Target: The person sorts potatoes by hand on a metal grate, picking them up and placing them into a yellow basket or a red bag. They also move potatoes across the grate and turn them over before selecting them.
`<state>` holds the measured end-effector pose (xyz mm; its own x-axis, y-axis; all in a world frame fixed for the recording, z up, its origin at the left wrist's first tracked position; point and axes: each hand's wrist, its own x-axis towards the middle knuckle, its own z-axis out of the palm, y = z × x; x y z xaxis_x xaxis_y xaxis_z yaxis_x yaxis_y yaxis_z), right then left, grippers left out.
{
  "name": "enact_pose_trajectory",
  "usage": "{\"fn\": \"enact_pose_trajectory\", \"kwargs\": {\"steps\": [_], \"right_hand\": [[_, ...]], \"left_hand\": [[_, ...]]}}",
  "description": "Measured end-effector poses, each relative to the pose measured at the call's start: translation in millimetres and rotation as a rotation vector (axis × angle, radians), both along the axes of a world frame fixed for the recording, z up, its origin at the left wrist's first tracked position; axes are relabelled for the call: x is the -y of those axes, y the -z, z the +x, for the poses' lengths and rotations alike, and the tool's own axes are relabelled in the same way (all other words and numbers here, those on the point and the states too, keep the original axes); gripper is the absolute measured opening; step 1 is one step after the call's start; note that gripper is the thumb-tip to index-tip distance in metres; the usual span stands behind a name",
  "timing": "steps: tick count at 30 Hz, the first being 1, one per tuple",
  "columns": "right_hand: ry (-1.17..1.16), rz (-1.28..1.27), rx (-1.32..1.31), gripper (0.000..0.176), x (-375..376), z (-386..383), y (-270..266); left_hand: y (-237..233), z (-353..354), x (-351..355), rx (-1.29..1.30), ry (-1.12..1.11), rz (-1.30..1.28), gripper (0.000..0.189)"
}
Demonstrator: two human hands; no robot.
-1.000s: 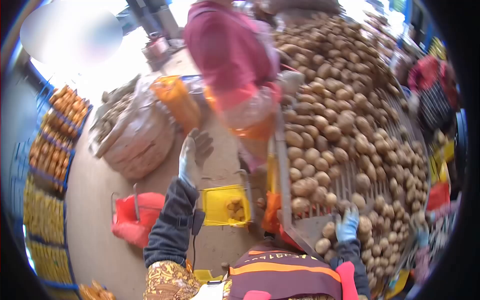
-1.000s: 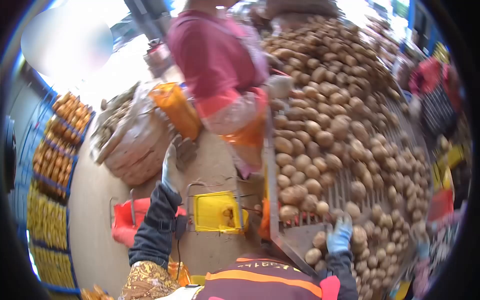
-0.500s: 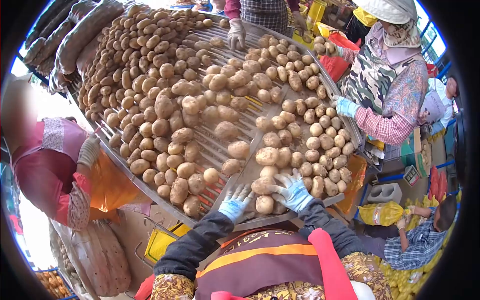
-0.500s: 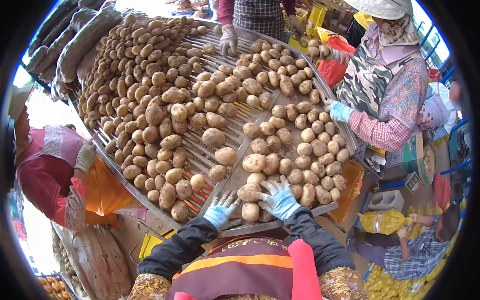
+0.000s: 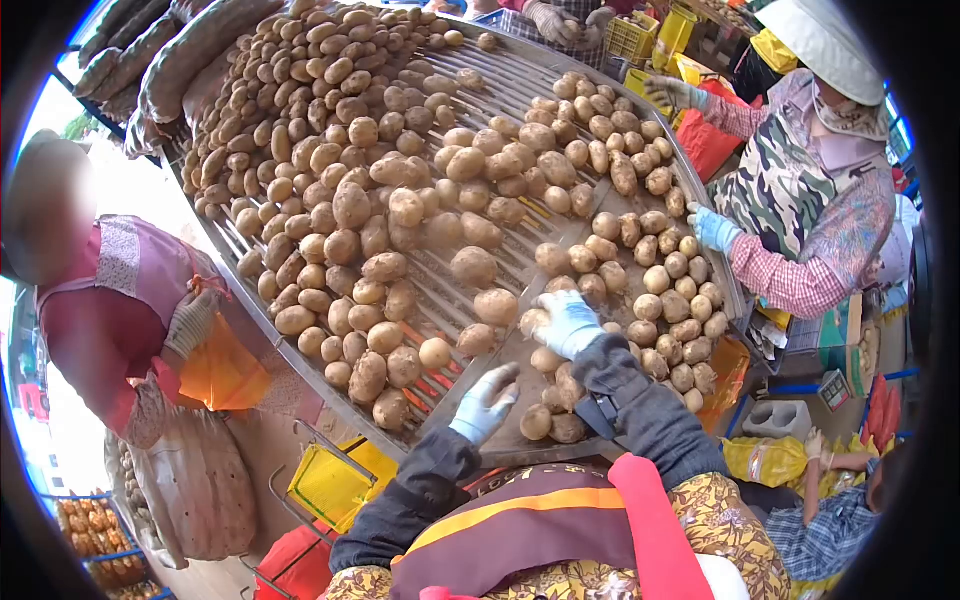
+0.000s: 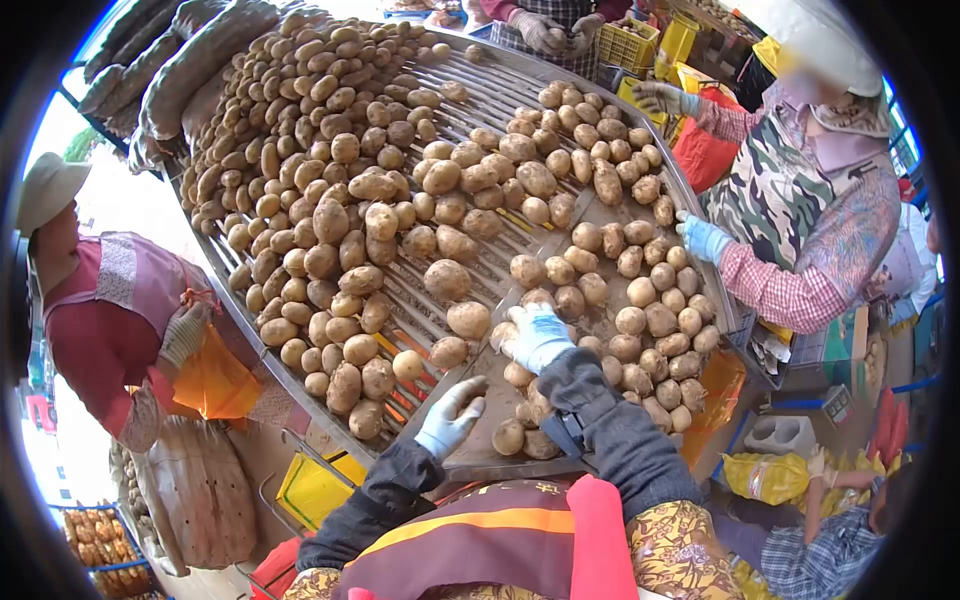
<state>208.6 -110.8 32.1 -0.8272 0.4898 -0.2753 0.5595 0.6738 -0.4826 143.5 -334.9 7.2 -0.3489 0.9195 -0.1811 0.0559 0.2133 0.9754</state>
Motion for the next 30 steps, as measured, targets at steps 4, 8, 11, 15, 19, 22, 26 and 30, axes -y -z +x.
{"fn": "enact_pose_trajectory", "kwargs": {"steps": [4,8,11,15,19,22,26,30], "right_hand": [[0.067,-0.392,-0.186,0.031,34,-24,-5],[-0.264,0.389,-0.211,0.040,44,-65,7],[-0.352,0.546,-0.093,0.044,39,-57,29],[-0.364,0.459,0.155,0.035,30,-31,-9],[-0.321,0.622,-0.094,0.029,49,18,1],[-0.394,0.296,0.131,0.045,66,43,-11],[-0.167,-0.010,-0.398,0.066,82,39,-44],[-0.201,-0.281,-0.445,0.075,120,28,-40]], "left_hand": [[-23,-19,1,1.020,-0.468,0.150,0.067],[-26,-28,12,1.304,-0.410,0.282,0.070],[-27,-31,20,1.406,-0.350,0.378,0.068],[-33,-33,28,1.346,-0.338,0.383,0.063],[-30,-27,29,1.336,-0.330,0.324,0.068],[-26,-19,28,1.257,-0.378,0.283,0.075],[-10,-10,29,1.148,-0.312,0.272,0.081],[-26,4,23,1.039,-0.276,0.213,0.084]]}}
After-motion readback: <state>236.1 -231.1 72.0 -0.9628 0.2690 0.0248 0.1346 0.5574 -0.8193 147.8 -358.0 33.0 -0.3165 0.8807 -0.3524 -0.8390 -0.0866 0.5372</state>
